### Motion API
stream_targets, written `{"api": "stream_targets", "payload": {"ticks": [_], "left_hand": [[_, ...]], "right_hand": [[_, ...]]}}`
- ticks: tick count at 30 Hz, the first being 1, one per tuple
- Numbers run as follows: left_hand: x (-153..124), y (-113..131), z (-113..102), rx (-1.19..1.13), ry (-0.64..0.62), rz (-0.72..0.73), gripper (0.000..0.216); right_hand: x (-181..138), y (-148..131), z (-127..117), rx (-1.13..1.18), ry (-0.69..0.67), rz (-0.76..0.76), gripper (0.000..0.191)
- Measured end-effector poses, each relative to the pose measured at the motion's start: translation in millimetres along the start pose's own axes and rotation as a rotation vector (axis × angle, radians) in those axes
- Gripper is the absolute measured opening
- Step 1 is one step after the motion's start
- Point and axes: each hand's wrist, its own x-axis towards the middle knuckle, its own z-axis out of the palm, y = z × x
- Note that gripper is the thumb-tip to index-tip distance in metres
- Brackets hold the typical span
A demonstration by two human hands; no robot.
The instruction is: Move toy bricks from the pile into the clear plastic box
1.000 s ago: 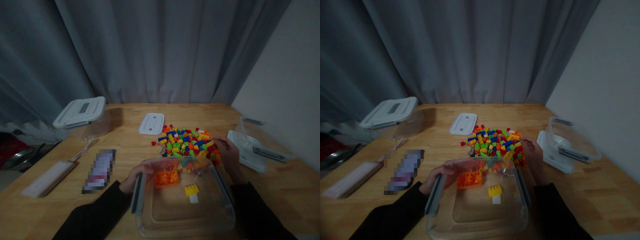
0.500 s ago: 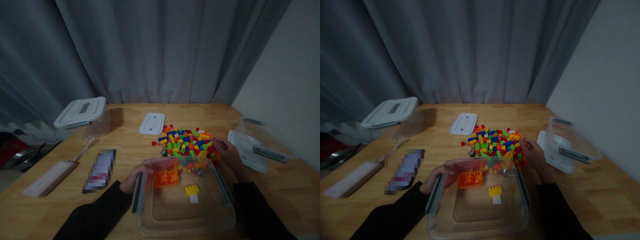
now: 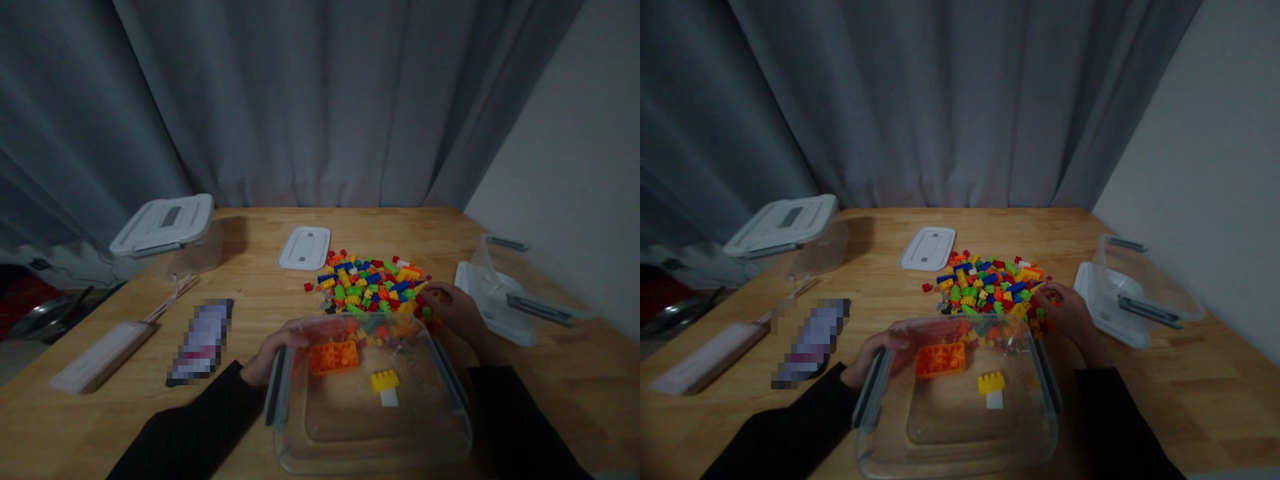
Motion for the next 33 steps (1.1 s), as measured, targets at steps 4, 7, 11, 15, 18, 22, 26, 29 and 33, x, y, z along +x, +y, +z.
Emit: {"api": "stream_targets", "payload": {"ticks": [4, 7, 11, 15, 18, 22, 26, 29, 33], "left_hand": [[-0.4, 0.7, 0.5, 0.005, -0.009, -0.019, 0.072], [-0.8, 2.0, 1.6, 0.006, -0.004, -0.017, 0.071], [-0.9, 0.7, -0.4, 0.005, 0.008, -0.018, 0.070], [-0.5, -2.5, -3.1, -0.020, 0.010, 0.006, 0.069], [-0.1, -2.1, -2.4, -0.029, -0.009, 0.005, 0.070], [0.1, 0.7, 0.5, -0.009, -0.003, -0.010, 0.073], [0.8, 1.2, 3.1, -0.006, -0.013, -0.015, 0.074], [1.5, 1.0, 4.9, -0.011, -0.015, -0.017, 0.075], [1.4, 0.7, 4.6, -0.020, -0.024, -0.017, 0.076]], "right_hand": [[-1.2, -1.7, -1.0, -0.011, -0.011, -0.021, 0.030], [-2.2, -3.5, -1.7, 0.018, -0.034, -0.004, 0.030], [-3.0, -4.8, -2.3, 0.039, -0.027, 0.017, 0.031], [-3.1, -4.9, -2.8, 0.040, -0.019, 0.003, 0.031], [-3.4, -6.1, -3.2, 0.053, -0.021, 0.005, 0.031], [-4.1, -9.7, -4.0, 0.054, 0.000, 0.023, 0.031], [-4.8, -12.9, -5.7, 0.067, 0.024, 0.017, 0.031], [-5.3, -13.5, -7.1, 0.053, 0.046, 0.001, 0.031], [-5.9, -12.6, -8.1, 0.048, 0.054, 0.011, 0.033]]}}
